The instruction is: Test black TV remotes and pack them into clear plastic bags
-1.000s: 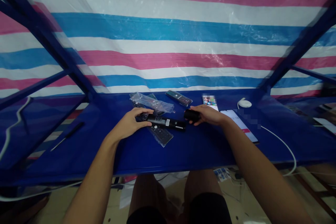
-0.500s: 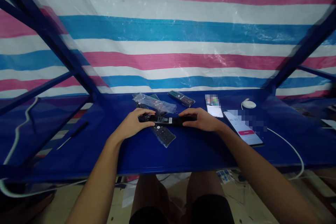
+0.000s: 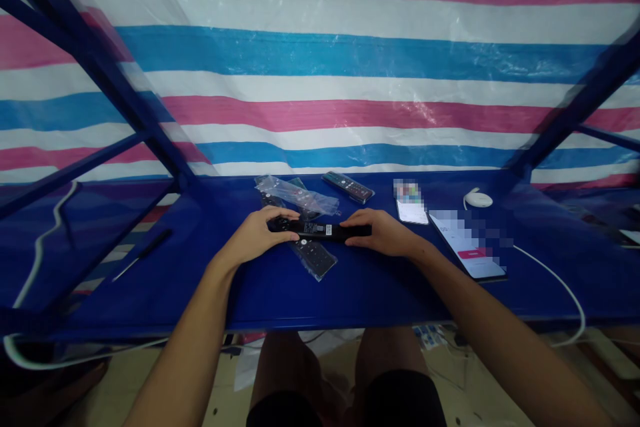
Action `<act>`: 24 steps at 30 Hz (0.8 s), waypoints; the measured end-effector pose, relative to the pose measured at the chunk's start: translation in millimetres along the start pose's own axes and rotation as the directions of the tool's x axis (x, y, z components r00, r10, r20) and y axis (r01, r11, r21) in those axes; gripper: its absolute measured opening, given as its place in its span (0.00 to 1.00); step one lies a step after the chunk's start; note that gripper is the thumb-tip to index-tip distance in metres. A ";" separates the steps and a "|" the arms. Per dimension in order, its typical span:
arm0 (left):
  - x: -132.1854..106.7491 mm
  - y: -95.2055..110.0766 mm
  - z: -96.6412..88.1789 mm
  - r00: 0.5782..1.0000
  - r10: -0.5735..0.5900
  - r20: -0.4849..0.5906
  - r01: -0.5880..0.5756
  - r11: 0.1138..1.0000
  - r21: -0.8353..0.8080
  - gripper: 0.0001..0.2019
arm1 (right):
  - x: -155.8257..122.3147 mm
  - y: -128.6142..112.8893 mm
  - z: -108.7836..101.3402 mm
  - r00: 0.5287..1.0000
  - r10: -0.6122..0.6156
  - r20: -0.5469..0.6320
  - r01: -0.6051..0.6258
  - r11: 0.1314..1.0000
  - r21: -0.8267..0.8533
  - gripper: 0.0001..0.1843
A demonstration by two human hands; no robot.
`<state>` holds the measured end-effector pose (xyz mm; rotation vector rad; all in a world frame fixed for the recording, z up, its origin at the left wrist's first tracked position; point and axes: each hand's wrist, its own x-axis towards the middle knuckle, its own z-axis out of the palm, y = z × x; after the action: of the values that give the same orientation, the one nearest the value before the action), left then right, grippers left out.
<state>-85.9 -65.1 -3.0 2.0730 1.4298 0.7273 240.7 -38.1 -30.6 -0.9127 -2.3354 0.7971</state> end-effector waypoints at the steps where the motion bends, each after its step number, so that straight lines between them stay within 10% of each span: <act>1: 0.4 -0.5 0.4 1.000 -0.016 -0.002 0.016 1.000 -0.007 0.22 | 0.1 0.1 0.5 1.000 -0.007 0.002 0.007 1.000 -0.004 0.21; 12: 4.2 -10.2 6.3 0.998 -0.062 -0.007 0.061 0.990 -0.125 0.23 | 1.4 4.2 8.2 0.998 -0.060 -0.014 0.059 0.994 -0.089 0.20; 24: -9.9 38.8 32.6 0.954 0.252 -0.162 -0.261 0.965 -0.036 0.24 | -3.8 -30.1 6.5 0.971 -0.230 -0.064 0.212 0.954 -0.214 0.25</act>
<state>-40.7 -90.2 -1.7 2.2228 1.2128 1.0436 226.1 -61.1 -15.8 -0.7334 -2.4192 0.4216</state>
